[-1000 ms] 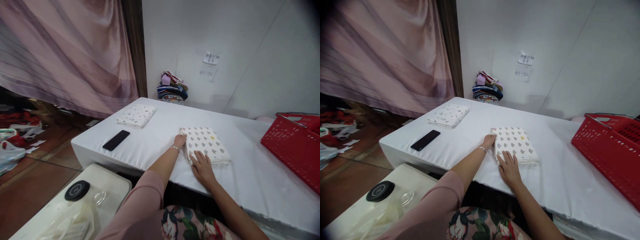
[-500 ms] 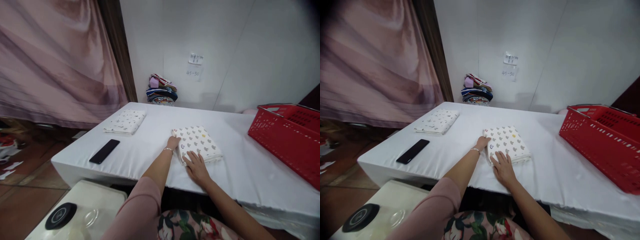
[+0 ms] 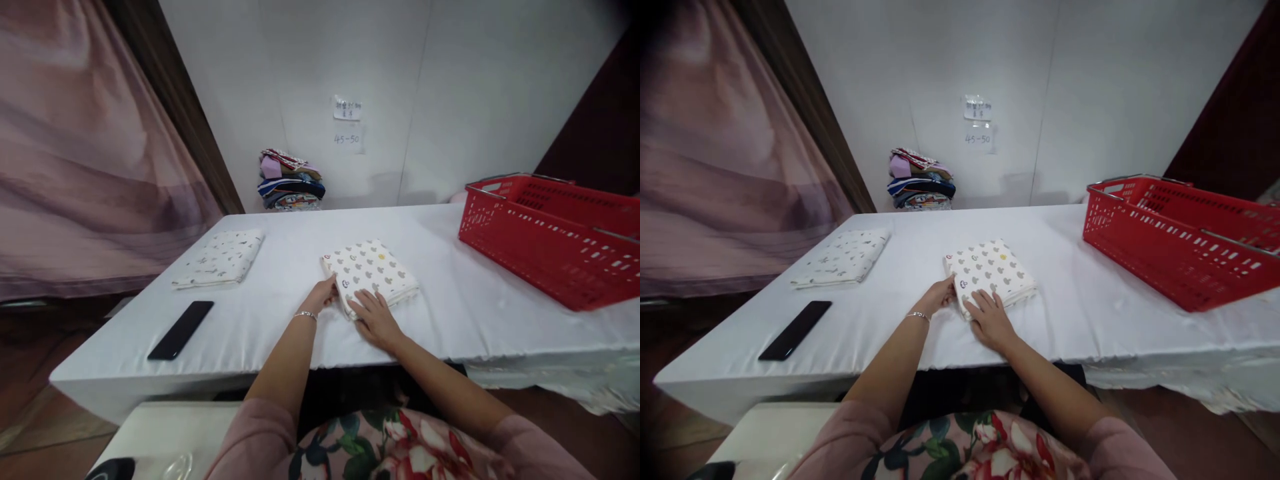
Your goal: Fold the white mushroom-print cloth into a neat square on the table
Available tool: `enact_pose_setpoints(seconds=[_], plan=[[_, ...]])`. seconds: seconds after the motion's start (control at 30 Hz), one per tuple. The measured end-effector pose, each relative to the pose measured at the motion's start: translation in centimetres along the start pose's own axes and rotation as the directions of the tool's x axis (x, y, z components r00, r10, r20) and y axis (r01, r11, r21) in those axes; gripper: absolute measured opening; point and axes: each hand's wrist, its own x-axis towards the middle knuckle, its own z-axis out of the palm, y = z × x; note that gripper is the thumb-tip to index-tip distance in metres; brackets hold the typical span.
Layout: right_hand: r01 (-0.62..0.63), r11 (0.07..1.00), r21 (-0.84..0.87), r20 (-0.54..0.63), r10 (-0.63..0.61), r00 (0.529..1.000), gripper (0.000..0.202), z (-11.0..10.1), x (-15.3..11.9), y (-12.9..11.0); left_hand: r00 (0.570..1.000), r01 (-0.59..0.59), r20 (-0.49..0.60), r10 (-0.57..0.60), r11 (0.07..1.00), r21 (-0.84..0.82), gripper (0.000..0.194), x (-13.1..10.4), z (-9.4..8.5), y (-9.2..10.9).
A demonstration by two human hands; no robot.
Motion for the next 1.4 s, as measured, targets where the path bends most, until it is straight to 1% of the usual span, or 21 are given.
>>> enact_pose_setpoints(seconds=[0.07,0.13,0.27,0.4,0.47,0.5,0.53,0.57,0.6,0.63,0.7,0.73,0.77,0.87,0.97,1.07,1.1,1.2,1.27,1.33,1.4], plan=[[-0.017,1.000,0.008,-0.019,0.017,1.000,0.054,0.1,0.0,0.1,0.999,-0.005,0.042,0.006,1.000,-0.026,0.054,-0.2,0.1,0.0],[-0.024,1.000,0.014,-0.023,0.025,0.999,0.053,0.2,0.0,0.1,0.998,-0.037,0.041,0.037,0.999,-0.004,0.048,-0.4,0.3,0.0],[-0.026,0.999,0.037,0.002,0.026,1.000,0.051,0.2,0.1,-0.1,0.991,-0.106,-0.073,0.111,0.992,0.070,0.033,-1.0,0.9,-0.1],[-0.009,0.994,0.109,0.006,0.008,1.000,0.052,-0.2,-0.2,0.0,0.981,-0.110,-0.148,0.126,0.988,0.112,0.026,-1.0,1.3,-0.2],[-0.004,0.985,0.170,-0.048,0.012,0.999,0.051,-0.6,-0.7,1.1,0.978,-0.101,-0.171,0.123,0.986,0.134,0.027,-1.0,1.3,-0.3],[-0.021,0.981,0.195,-0.102,0.042,0.994,0.049,-0.8,-1.1,2.0,0.977,-0.091,-0.180,0.116,0.986,0.142,0.028,-1.0,1.4,-0.3],[-0.059,0.975,0.215,-0.167,0.096,0.981,0.046,-1.1,-1.6,3.1,0.976,-0.079,-0.190,0.106,0.986,0.144,0.031,-1.0,1.4,-0.3],[-0.121,0.965,0.232,-0.233,0.176,0.957,0.044,-1.4,-2.1,4.5,0.976,-0.068,-0.195,0.094,0.988,0.138,0.034,-1.1,1.4,-0.3],[-0.202,0.946,0.254,-0.287,0.273,0.918,0.042,-1.7,-2.5,6.0,0.978,-0.059,-0.193,0.082,0.991,0.124,0.038,-1.2,1.4,-0.3],[-0.299,0.913,0.279,-0.314,0.381,0.870,0.042,-1.9,-3.0,7.5,0.980,-0.052,-0.187,0.070,0.993,0.102,0.041,-1.4,1.4,-0.4],[-0.486,0.811,0.326,-0.286,0.575,0.767,0.043,-2.4,-3.6,10.3,0.985,-0.045,-0.162,0.053,0.998,0.053,0.045,-1.9,1.4,-0.6],[-0.545,0.764,0.345,-0.245,0.634,0.734,0.043,-2.5,-3.8,11.3,0.988,-0.049,-0.144,0.054,0.998,0.035,0.046,-2.1,1.4,-0.7],[-0.583,0.729,0.360,-0.199,0.670,0.715,0.044,-2.7,-3.9,12.2,0.990,-0.057,-0.126,0.059,0.998,0.025,0.045,-2.4,1.4,-0.8],[-0.616,0.679,0.399,-0.091,0.698,0.710,0.046,-2.9,-3.6,13.5,0.993,-0.099,-0.064,0.101,0.995,0.033,0.039,-3.0,1.3,-1.2],[-0.614,0.666,0.424,-0.072,0.700,0.710,0.045,-3.0,-3.0,13.8,0.990,-0.137,-0.023,0.139,0.986,0.096,0.035,-3.2,1.3,-1.3],[-0.592,0.698,0.403,-0.096,0.675,0.731,0.040,-3.3,-2.7,14.0,0.983,-0.162,-0.068,0.173,0.976,0.148,0.036,-3.1,1.6,-1.5],[-0.597,0.703,0.387,-0.105,0.677,0.728,0.037,-3.4,-2.7,14.1,0.979,-0.164,-0.094,0.180,0.975,0.152,0.038,-3.0,1.7,-1.5],[-0.650,0.679,0.341,-0.122,0.717,0.686,0.032,-3.5,-2.7,14.2,0.969,-0.163,-0.161,0.186,0.976,0.148,0.044,-2.7,2.1,-1.6],[-0.664,0.674,0.325,-0.120,0.726,0.677,0.032,-3.5,-2.9,14.2,0.964,-0.162,-0.187,0.188,0.976,0.144,0.048,-2.7,2.2,-1.6],[-0.635,0.694,0.340,-0.106,0.699,0.707,0.033,-3.5,-3.2,14.3,0.964,-0.158,-0.193,0.184,0.977,0.142,0.052,-2.8,2.3,-1.6],[-0.590,0.706,0.392,-0.085,0.666,0.741,0.032,-3.6,-3.5,14.5,0.967,-0.155,-0.183,0.180,0.978,0.143,0.055,-3.1,2.4,-1.5]])
